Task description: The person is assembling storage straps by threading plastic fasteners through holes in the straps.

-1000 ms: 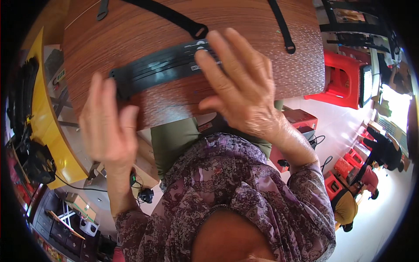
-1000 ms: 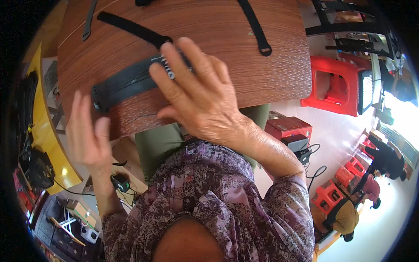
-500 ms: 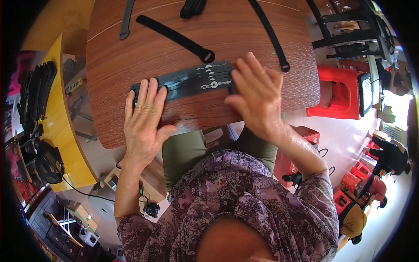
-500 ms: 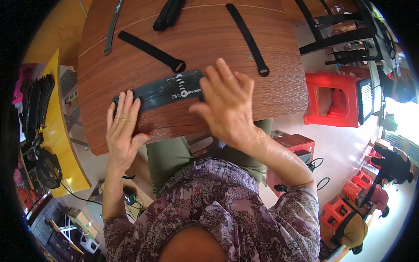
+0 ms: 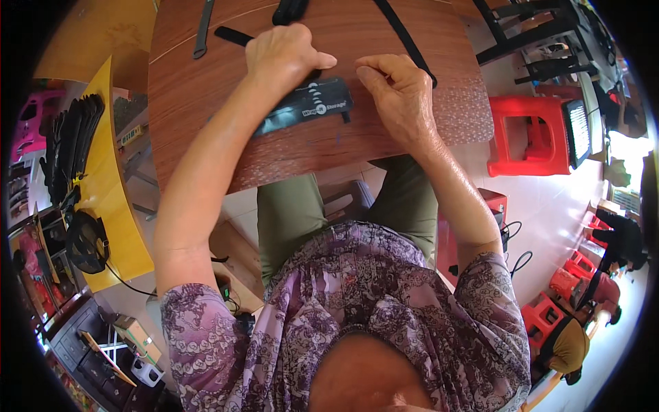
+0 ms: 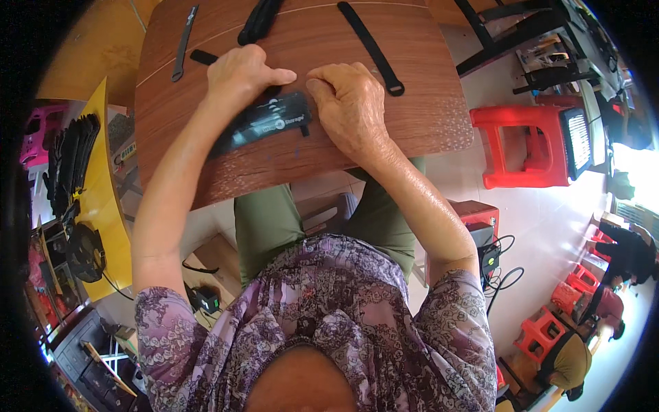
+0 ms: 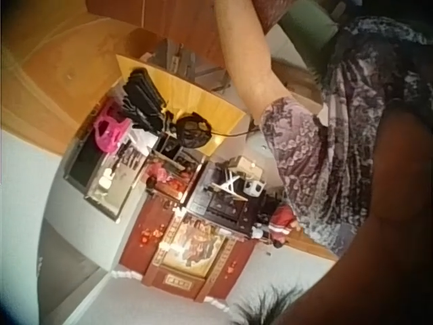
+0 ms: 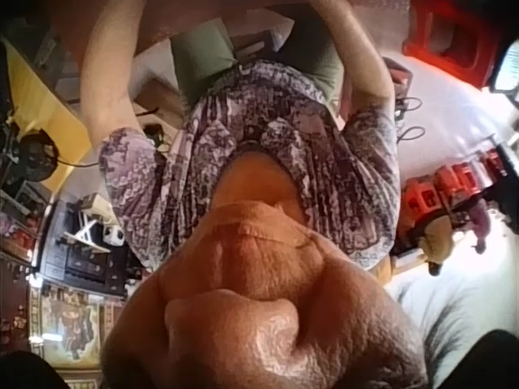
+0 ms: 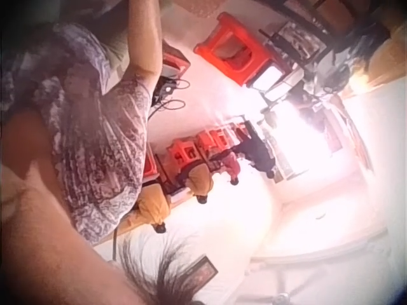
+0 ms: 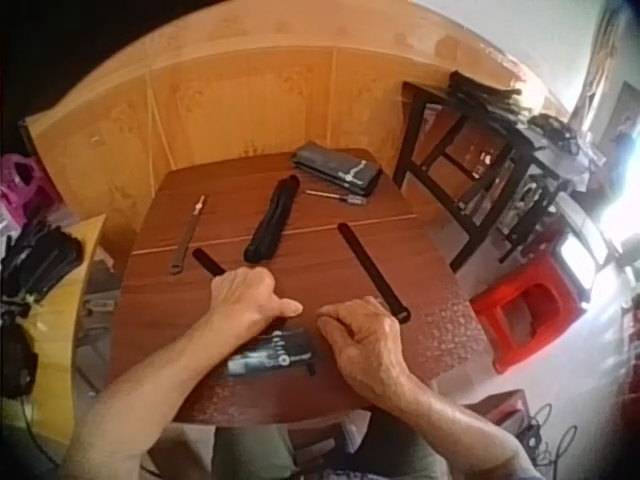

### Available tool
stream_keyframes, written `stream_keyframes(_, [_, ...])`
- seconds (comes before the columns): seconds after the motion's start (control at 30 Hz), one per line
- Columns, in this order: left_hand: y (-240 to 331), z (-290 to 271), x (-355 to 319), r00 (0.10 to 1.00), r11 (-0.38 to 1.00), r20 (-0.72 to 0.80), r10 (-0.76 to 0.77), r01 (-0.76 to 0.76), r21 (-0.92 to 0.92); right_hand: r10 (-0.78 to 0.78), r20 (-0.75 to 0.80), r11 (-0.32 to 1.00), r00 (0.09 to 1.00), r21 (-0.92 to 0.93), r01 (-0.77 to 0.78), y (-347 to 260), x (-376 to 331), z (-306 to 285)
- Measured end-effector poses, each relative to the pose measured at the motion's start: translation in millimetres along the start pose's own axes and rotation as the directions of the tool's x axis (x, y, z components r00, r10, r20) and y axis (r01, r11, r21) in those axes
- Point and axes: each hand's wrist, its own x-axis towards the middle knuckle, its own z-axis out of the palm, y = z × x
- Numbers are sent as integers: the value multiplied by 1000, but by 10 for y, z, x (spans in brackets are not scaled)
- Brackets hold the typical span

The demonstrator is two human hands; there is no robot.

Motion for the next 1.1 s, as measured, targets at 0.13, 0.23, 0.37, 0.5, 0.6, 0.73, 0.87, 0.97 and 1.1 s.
stream_keyframes(0.13, [-29, -90, 123, 995, 999, 97, -40, 42, -16, -6, 1, 1000, 1000, 3, 6, 128, -72, -73])
stream_keyframes(0.23, [-27, -158, 150, 932, 977, 333, -141, 184, -104, -17, 21, 1000, 1000, 25, 17, 144, -78, -113])
stream_keyframes(0.37, [-23, -14, 78, 994, 995, 68, -87, 90, -40, -26, 4, 999, 1000, 36, 26, 139, -141, -100])
stream_keyframes(0.5, [35, -38, 31, 991, 992, 64, -122, 124, -35, 2, 26, 999, 1000, 49, -4, 143, -226, -94])
stream_keyframes(0.6, [10, -28, -32, 988, 987, 22, -153, 153, -38, 2, 41, 998, 999, 55, -4, 147, -269, -119])
stream_keyframes(0.73, [-68, 64, -66, 987, 989, -71, -146, 145, -14, 26, 52, 997, 998, 66, -29, 108, -285, -135])
stream_keyframes(0.87, [-193, 1, -104, 977, 984, -132, -169, 175, 30, -40, 51, 998, 998, 45, 37, 166, -257, -116])
stream_keyframes(0.97, [-513, -35, -87, 941, 967, -234, -243, 254, 19, -76, 7, 996, 997, 37, 76, 147, -203, -151])
stream_keyframes(1.1, [-1027, -74, -162, 898, 967, -394, -198, 245, 73, -71, 45, 997, 996, 28, 69, 37, -131, -140])
